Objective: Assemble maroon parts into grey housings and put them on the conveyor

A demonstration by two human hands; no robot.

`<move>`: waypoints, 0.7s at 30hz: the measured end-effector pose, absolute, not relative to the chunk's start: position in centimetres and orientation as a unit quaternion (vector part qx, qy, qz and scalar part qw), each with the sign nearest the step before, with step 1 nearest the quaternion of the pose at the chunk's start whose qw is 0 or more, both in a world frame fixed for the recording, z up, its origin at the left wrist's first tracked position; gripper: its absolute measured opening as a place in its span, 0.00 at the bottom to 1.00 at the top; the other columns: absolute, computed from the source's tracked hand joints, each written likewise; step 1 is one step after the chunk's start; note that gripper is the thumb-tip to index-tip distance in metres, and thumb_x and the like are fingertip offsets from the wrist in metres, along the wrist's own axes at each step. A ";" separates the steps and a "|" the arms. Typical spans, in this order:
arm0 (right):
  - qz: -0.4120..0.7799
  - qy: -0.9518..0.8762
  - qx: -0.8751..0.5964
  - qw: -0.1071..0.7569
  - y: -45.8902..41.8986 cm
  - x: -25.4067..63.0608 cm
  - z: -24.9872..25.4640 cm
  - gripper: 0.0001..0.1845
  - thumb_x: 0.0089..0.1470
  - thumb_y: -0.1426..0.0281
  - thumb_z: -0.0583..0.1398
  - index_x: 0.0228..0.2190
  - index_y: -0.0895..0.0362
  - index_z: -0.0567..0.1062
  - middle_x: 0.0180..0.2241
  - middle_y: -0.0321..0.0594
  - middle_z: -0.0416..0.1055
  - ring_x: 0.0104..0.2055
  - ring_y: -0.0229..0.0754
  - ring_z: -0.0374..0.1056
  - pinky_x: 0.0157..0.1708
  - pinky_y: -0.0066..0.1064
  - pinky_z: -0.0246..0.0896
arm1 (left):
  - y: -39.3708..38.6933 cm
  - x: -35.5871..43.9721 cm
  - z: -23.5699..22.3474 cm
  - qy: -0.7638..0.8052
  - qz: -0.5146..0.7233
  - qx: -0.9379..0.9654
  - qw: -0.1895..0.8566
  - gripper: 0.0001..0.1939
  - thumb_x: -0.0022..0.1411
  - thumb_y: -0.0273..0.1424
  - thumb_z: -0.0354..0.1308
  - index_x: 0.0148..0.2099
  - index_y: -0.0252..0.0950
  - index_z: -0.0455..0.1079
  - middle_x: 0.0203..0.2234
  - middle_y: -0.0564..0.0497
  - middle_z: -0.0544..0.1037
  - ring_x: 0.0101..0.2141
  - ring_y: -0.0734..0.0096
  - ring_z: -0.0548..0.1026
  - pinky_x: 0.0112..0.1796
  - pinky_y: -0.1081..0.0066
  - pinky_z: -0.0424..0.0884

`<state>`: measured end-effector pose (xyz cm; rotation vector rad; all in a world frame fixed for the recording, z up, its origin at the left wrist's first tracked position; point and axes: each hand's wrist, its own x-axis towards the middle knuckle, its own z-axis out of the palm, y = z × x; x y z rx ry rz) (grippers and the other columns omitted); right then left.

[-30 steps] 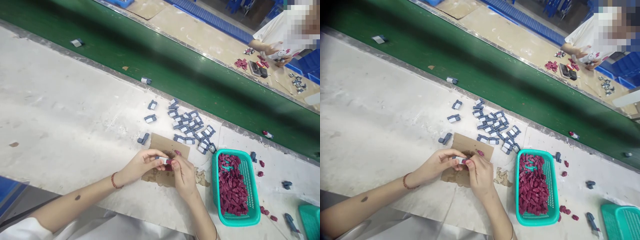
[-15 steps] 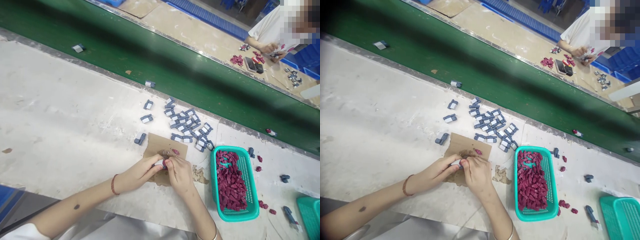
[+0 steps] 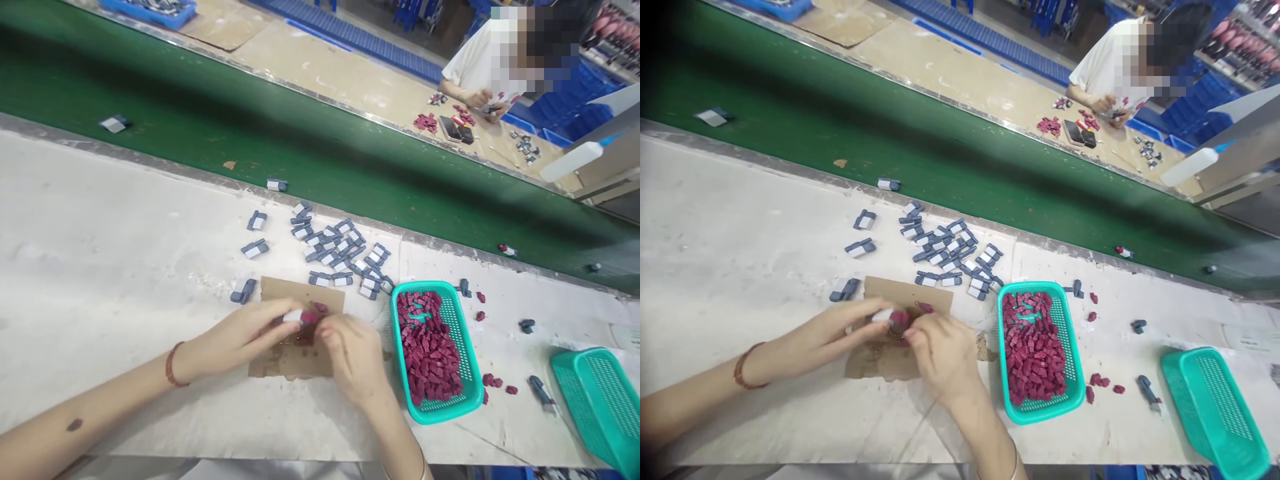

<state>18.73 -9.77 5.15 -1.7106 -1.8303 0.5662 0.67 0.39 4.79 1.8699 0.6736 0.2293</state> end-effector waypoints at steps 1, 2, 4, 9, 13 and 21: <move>0.199 -0.650 -0.669 0.302 -10.3 20.0 5.9 0.20 0.67 0.67 0.44 0.31 0.55 0.72 0.29 0.39 0.75 0.32 0.39 0.71 0.33 0.27 0.61 | 1.5 1.2 5.1 0.296 0.106 0.795 0.518 0.13 0.66 0.39 0.46 0.41 0.39 0.69 0.33 0.48 0.78 0.31 0.62 0.74 0.31 0.70 0.66; 0.181 -0.608 -0.710 0.307 -10.8 21.4 6.4 0.18 0.66 0.67 0.46 0.33 0.55 0.73 0.31 0.39 0.75 0.34 0.40 0.71 0.34 0.28 0.62 | 2.8 1.7 5.3 0.315 0.121 0.802 0.493 0.14 0.66 0.41 0.46 0.42 0.39 0.68 0.34 0.47 0.79 0.32 0.61 0.75 0.33 0.69 0.67; 0.122 -0.534 -0.789 0.278 -11.7 24.4 7.0 0.12 0.63 0.66 0.51 0.37 0.55 0.73 0.36 0.43 0.75 0.38 0.45 0.71 0.37 0.32 0.63 | 6.1 3.1 5.3 0.350 0.162 0.813 0.437 0.16 0.65 0.43 0.46 0.44 0.38 0.66 0.36 0.46 0.80 0.36 0.59 0.76 0.36 0.67 0.68; 0.117 -0.505 -0.837 0.173 -12.0 29.3 5.7 0.10 0.59 0.69 0.56 0.40 0.59 0.74 0.38 0.48 0.75 0.39 0.50 0.71 0.41 0.38 0.63 | 15.2 8.4 4.2 0.397 0.224 0.838 0.302 0.14 0.61 0.40 0.51 0.43 0.35 0.69 0.41 0.43 0.80 0.41 0.57 0.77 0.44 0.65 0.69; 0.118 -0.533 -0.826 0.141 -10.8 29.7 4.3 0.08 0.56 0.75 0.56 0.34 0.60 0.75 0.34 0.47 0.74 0.36 0.48 0.71 0.38 0.37 0.64 | 19.5 12.5 3.1 0.401 0.174 0.855 0.280 0.15 0.61 0.37 0.50 0.41 0.33 0.73 0.38 0.42 0.82 0.41 0.58 0.78 0.43 0.69 0.70; 0.281 -0.415 -0.766 0.403 -11.7 30.8 4.1 0.11 0.53 0.64 0.59 0.35 0.56 0.76 0.32 0.44 0.77 0.36 0.48 0.73 0.37 0.37 0.66 | 21.9 9.8 1.3 0.398 0.128 0.887 0.194 0.22 0.61 0.37 0.48 0.51 0.31 0.72 0.51 0.38 0.74 0.55 0.49 0.67 0.55 0.57 0.60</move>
